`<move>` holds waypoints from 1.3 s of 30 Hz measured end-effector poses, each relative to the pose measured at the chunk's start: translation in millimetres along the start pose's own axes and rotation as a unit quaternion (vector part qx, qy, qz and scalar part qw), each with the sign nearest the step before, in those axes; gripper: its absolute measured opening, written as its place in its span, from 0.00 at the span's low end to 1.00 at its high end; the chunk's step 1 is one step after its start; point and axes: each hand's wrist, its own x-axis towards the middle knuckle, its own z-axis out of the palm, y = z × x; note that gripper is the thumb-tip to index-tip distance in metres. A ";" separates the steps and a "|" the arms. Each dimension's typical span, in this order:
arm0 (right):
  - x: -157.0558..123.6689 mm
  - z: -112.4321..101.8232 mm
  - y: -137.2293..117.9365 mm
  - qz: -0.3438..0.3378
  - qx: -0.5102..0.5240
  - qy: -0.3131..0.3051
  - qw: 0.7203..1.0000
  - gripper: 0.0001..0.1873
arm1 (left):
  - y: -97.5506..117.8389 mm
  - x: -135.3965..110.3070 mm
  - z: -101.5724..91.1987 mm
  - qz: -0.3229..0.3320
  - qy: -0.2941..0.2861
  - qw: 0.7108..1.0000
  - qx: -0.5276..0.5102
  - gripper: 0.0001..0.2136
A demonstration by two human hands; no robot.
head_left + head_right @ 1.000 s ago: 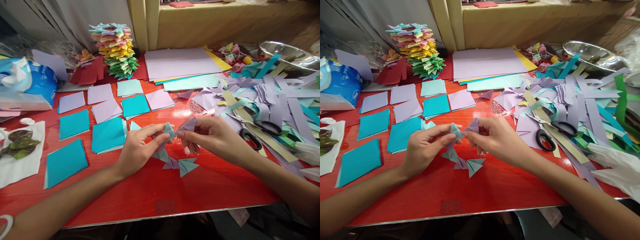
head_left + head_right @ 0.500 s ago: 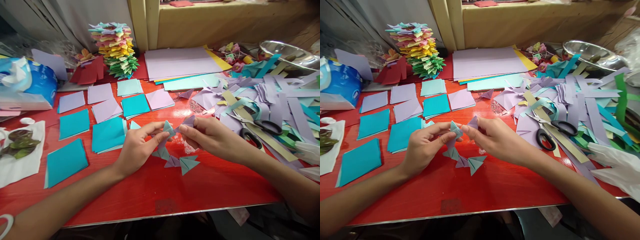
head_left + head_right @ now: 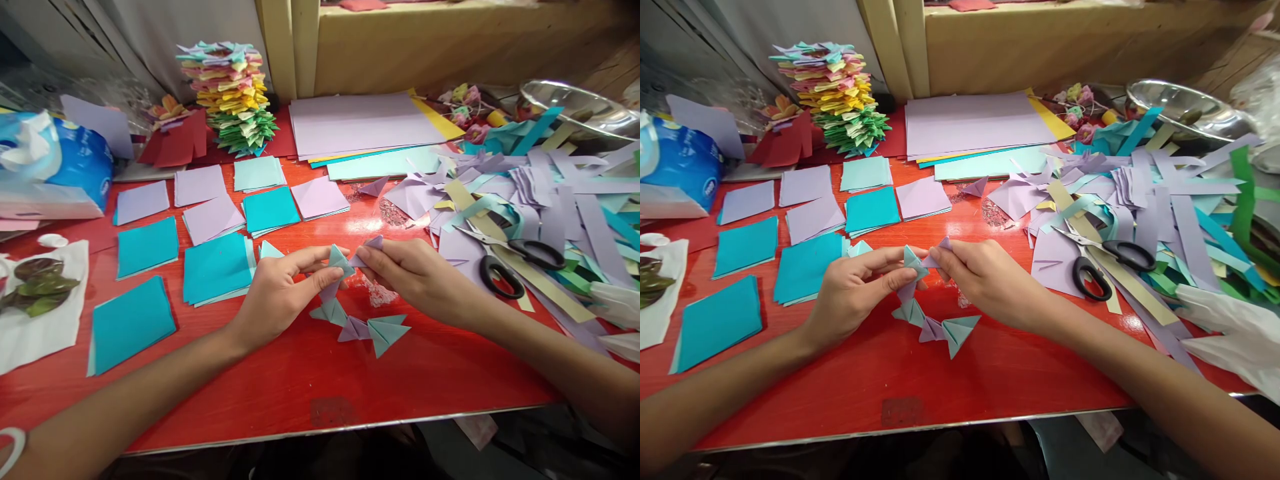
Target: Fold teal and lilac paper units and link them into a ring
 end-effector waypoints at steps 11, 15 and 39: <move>0.3 6.6 4.7 -0.020 -0.013 0.029 0.999 0.17 | -3.0 0.0 0.3 -0.020 -0.013 0.999 0.027 0.13; 0.5 4.6 2.6 -0.009 0.007 0.018 1.000 0.19 | -3.4 -0.5 1.2 -0.011 0.006 1.000 0.024 0.13; 1.2 6.4 3.8 0.038 0.064 -0.016 0.997 0.21 | -1.2 1.3 1.1 -0.041 -0.012 0.999 -0.022 0.14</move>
